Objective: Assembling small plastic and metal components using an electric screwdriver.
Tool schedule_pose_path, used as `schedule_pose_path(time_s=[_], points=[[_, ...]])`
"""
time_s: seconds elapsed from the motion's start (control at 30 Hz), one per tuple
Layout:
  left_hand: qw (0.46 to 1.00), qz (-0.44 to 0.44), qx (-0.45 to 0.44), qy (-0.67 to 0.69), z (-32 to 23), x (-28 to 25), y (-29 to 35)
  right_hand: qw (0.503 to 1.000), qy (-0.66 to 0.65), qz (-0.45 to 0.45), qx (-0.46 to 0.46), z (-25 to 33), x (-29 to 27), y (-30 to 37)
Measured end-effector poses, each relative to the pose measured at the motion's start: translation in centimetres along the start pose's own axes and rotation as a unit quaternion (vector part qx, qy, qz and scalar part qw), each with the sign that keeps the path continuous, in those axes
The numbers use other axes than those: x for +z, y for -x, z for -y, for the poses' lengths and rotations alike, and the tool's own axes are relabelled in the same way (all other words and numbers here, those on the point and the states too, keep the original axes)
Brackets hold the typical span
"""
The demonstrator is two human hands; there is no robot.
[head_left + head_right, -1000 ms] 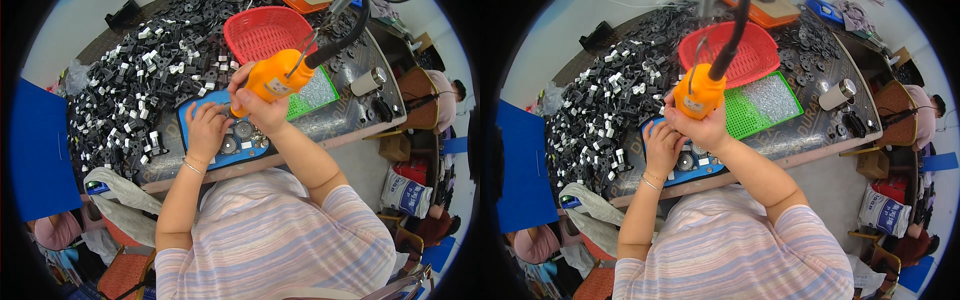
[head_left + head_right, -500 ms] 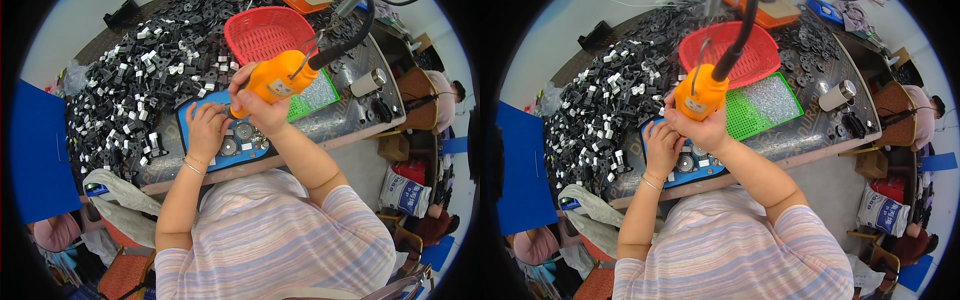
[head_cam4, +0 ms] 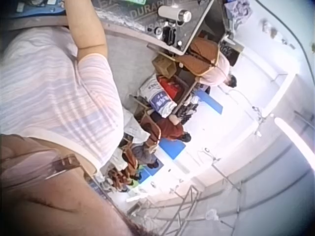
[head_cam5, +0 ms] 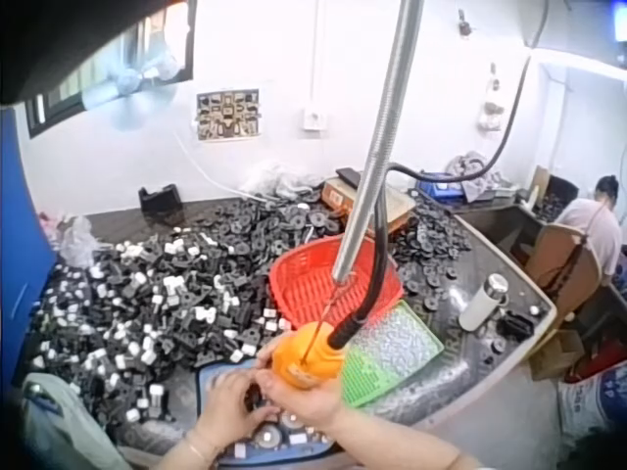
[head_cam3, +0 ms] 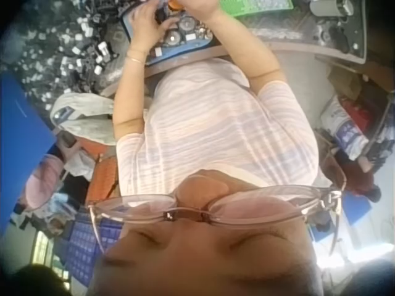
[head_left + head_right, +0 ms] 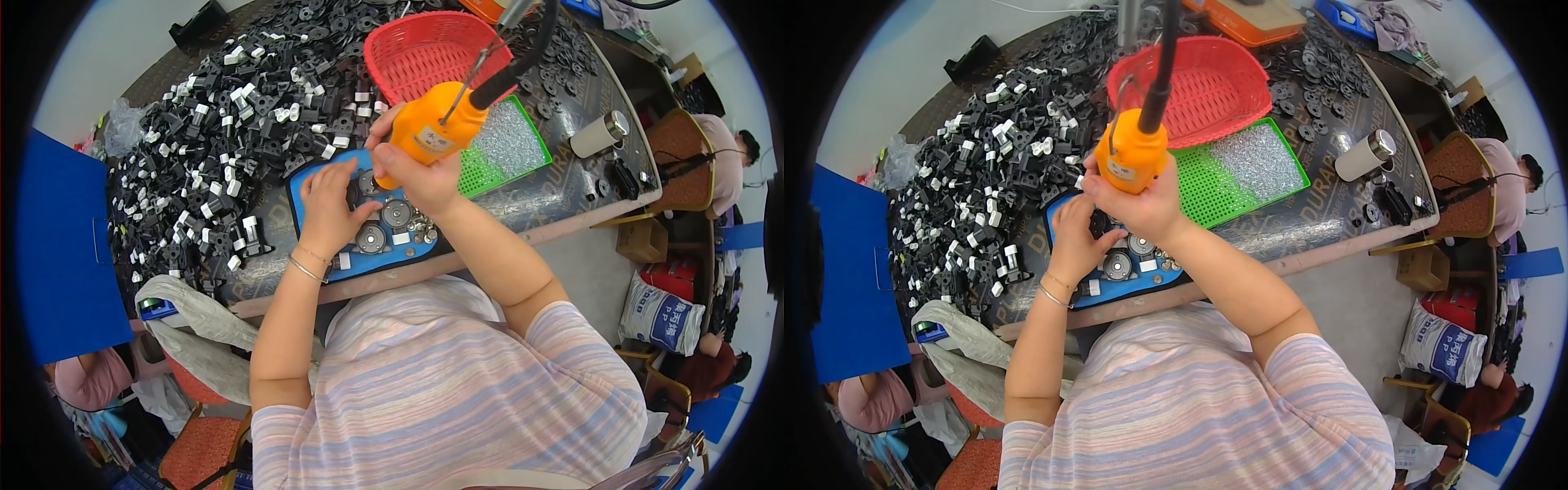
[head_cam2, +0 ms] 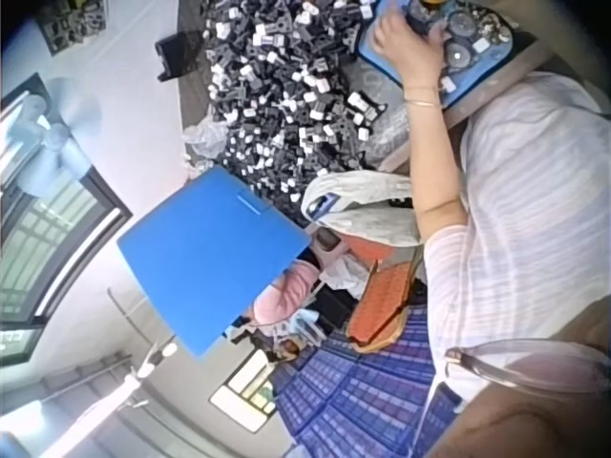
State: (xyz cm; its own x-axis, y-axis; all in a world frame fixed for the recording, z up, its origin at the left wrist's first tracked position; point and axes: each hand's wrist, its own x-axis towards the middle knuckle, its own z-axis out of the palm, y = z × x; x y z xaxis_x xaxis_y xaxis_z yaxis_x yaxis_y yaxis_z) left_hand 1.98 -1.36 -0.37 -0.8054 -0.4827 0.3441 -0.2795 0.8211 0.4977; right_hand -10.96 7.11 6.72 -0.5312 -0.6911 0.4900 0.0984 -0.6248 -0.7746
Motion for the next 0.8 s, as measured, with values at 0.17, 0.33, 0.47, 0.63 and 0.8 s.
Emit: schedule_pose_path(time_s=[0.17,0.33,0.47,0.63,0.8], points=[[0.997,0.065,-0.026,0.03,0.9,0.5,-0.4,1.0,0.012,-0.004,0.02,-0.1,0.6,-0.1],[0.994,0.085,-0.039,0.047,0.3,0.4,-1.2,0.999,0.016,0.011,0.027,-0.7,0.7,-0.4],[0.995,0.086,-0.031,0.042,0.2,0.7,-1.5,0.999,0.031,0.017,0.015,-0.7,1.0,-0.7],[0.998,0.059,-0.014,0.017,0.4,1.0,-1.9,0.994,0.071,0.076,-0.029,-1.3,0.7,-0.8],[0.998,0.057,-0.006,0.028,1.7,2.2,-1.7,0.984,0.116,0.124,-0.045,-1.6,0.2,-0.7]])
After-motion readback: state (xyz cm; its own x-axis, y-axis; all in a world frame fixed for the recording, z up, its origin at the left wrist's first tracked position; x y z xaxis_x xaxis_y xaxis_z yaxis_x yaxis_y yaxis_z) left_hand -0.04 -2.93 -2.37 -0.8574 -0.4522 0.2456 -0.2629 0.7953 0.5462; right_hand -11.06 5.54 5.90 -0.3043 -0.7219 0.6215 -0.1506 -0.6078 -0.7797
